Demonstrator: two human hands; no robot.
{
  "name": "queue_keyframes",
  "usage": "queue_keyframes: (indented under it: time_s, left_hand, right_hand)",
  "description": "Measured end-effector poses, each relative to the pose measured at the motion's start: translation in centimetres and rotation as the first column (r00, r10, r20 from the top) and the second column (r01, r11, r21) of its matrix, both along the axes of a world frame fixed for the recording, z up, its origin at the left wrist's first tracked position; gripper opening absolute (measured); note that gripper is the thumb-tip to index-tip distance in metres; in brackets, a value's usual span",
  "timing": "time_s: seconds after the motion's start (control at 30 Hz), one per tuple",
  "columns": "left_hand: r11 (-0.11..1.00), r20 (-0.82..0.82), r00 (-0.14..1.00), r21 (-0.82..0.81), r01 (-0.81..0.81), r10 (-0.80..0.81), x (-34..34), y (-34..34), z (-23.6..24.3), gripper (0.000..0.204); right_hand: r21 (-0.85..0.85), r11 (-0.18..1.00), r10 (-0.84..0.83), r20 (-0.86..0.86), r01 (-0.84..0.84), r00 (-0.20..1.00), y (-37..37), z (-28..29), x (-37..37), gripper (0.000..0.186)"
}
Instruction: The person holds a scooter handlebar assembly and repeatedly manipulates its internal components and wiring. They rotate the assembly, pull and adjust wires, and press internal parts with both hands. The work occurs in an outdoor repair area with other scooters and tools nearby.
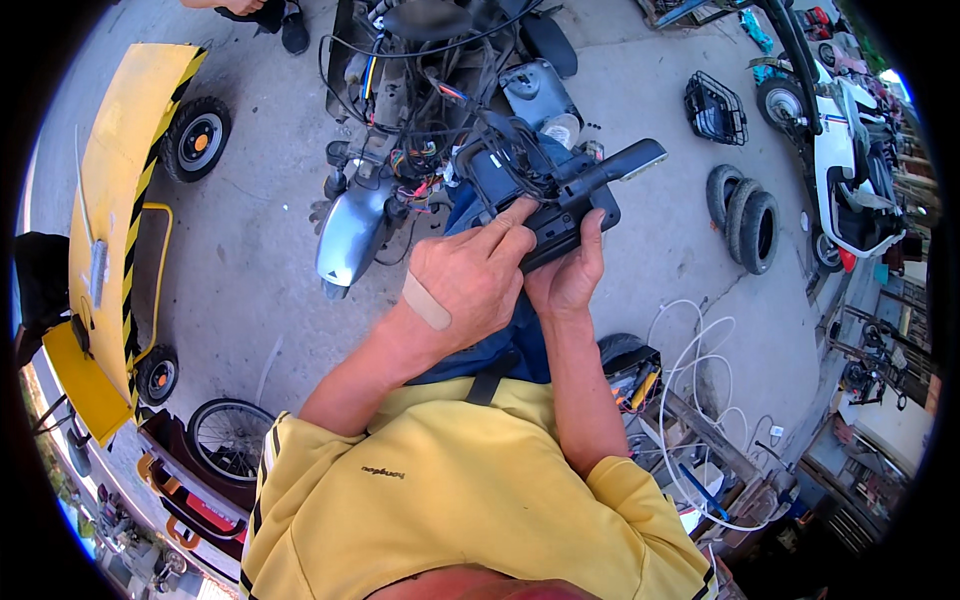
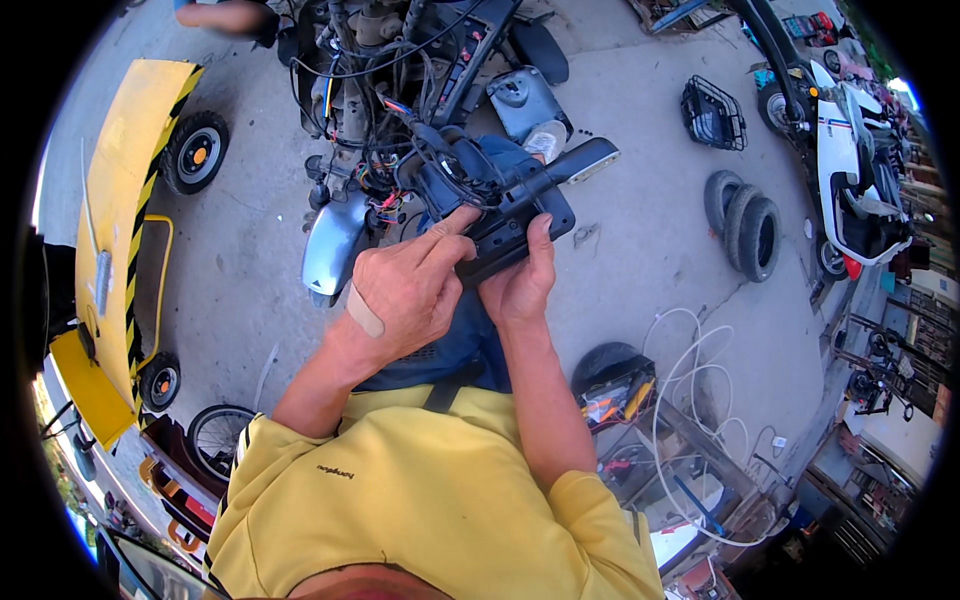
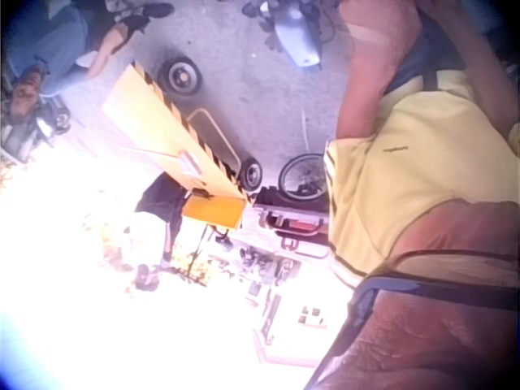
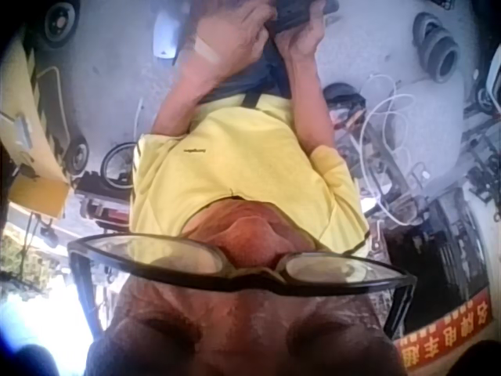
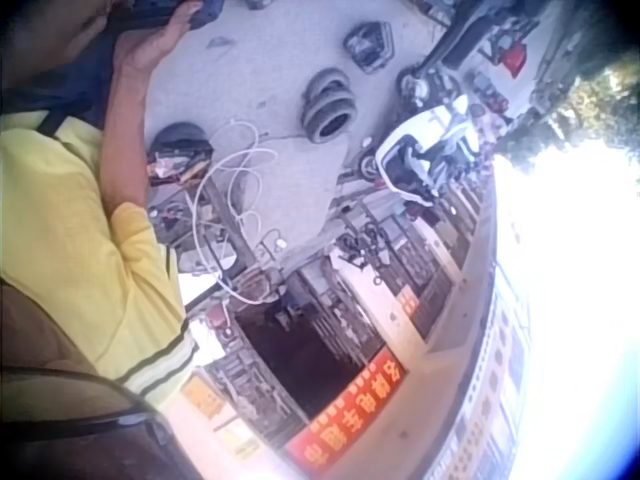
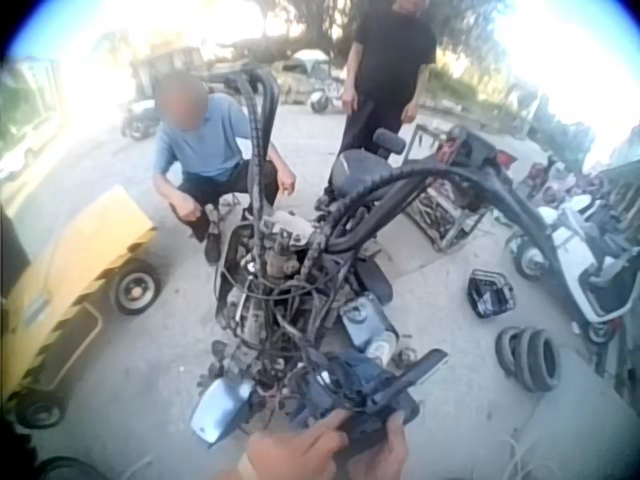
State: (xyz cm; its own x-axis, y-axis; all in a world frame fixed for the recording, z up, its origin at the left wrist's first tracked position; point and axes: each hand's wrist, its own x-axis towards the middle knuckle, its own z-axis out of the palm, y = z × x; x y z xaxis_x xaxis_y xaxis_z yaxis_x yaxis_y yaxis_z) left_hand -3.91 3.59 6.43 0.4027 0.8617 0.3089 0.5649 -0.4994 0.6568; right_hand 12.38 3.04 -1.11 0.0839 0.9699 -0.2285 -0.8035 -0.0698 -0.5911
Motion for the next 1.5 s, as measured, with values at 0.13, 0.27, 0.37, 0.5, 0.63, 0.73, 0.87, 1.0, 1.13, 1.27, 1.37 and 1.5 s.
queue_keyframes:
  time_s: [0.13, 0.27, 0.37, 0.5, 0.63, 0.73, 0.87, 1.0, 1.13, 1.27, 1.37, 1.5]
  left_hand:
    - [0.999, -0.163, 0.986, 0.049, 0.022, -0.014, 0.8, -0.9, 0.1, 0.029]
    - [0.998, -0.122, 0.992, 0.061, 0.004, 0.003, 0.8, -0.7, -0.1, 0.03]
    - [0.999, -0.025, 1.0, 0.042, 0.004, -0.002, 0.0, -0.7, 0.1, 0.03]
    - [0.999, 0.1, 0.995, 0.052, -0.011, 0.006, -0.9, -1.1, 0.0, 0.03]
    - [1.0, 0.179, 0.984, -0.002, -0.015, 0.015, -1.6, -2.0, 0.6, 0.033]
    - [0.999, 0.237, 0.971, 0.014, -0.042, 0.037, -2.4, -2.6, 1.0, 0.033]
    - [0.985, 0.374, 0.911, -0.068, -0.159, 0.173, -3.6, -3.1, 1.0, 0.04]
    - [0.955, 0.543, 0.793, -0.25, -0.162, 0.277, -4.5, -3.4, -0.2, 0.034]
    - [0.906, 0.616, 0.694, -0.402, -0.13, 0.373, -5.4, -3.3, -0.3, 0.028]
    - [0.898, 0.69, 0.603, -0.428, -0.105, 0.4, -6.1, -2.6, -0.9, 0.028]
    - [0.823, 0.684, 0.519, -0.563, -0.073, 0.513, -6.6, -2.3, -0.8, 0.029]
    - [0.783, 0.672, 0.501, -0.622, -0.017, 0.545, -6.2, -1.9, -0.7, 0.03]
  right_hand:
    - [-0.001, 1.0, 0.008, 0.054, -0.008, 0.999, -0.3, -0.4, 0.4, 0.06]
    - [-0.021, 1.0, -0.004, -0.014, 0.003, 1.0, -0.1, 0.1, 0.1, 0.062]
    - [0.013, 0.999, 0.04, -0.18, -0.038, 0.983, 0.0, 0.3, 0.3, 0.058]
    - [-0.01, 1.0, 0.008, -0.157, -0.01, 0.988, 0.1, 0.3, 0.6, 0.059]
    - [0.02, 1.0, 0.002, -0.144, 0.001, 0.99, 0.3, 0.8, 0.1, 0.06]
    - [0.038, 0.999, 0.0, -0.143, 0.005, 0.99, 0.4, 0.7, -0.1, 0.061]
    - [0.057, 0.998, 0.021, -0.135, -0.013, 0.991, 0.2, 0.3, 0.1, 0.061]
    - [0.015, 0.999, -0.028, -0.14, 0.031, 0.99, 0.2, 0.1, 0.1, 0.062]
    - [0.012, 0.999, -0.027, -0.157, 0.03, 0.987, 0.2, 0.0, 0.1, 0.061]
    - [-0.008, 0.999, -0.041, -0.176, 0.04, 0.984, 0.3, 0.2, -0.1, 0.06]
    - [0.028, 0.999, -0.009, -0.211, 0.015, 0.977, 0.2, 0.2, -0.1, 0.06]
    - [-0.011, 0.999, -0.035, -0.182, 0.034, 0.983, 0.3, 0.0, 0.1, 0.06]
